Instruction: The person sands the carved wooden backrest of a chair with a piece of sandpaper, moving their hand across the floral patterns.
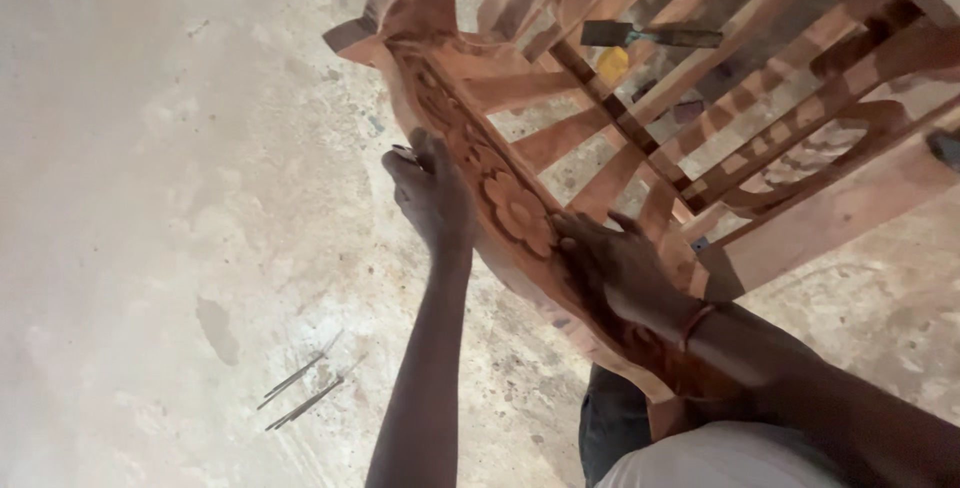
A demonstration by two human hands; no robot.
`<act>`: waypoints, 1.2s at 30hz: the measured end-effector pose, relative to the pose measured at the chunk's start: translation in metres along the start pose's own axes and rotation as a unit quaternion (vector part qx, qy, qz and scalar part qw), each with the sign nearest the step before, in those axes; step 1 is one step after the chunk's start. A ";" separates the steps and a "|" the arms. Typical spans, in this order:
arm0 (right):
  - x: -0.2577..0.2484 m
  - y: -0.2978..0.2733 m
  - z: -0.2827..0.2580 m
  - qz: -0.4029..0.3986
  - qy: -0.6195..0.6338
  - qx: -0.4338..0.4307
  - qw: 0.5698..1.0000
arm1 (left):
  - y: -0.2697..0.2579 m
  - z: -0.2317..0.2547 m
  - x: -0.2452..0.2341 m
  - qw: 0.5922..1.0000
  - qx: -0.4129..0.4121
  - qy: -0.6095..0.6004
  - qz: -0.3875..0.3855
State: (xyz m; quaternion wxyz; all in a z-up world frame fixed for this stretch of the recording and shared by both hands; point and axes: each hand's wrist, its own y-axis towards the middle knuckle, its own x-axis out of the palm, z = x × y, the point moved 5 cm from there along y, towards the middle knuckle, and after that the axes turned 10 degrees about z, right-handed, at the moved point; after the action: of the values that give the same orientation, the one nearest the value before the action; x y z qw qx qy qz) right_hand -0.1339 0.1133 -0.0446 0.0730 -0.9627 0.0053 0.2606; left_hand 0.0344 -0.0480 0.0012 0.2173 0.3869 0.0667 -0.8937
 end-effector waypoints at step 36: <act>-0.004 0.094 -0.065 -0.079 0.143 0.033 0.986 | -0.003 0.003 -0.005 0.998 -0.050 -0.024 0.003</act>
State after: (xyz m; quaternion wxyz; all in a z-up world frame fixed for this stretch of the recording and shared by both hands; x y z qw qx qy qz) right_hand -0.1090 0.0114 0.0000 0.1231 -0.9845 -0.0516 0.1136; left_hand 0.0346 -0.0444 0.0068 0.2402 0.3546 0.1047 -0.8975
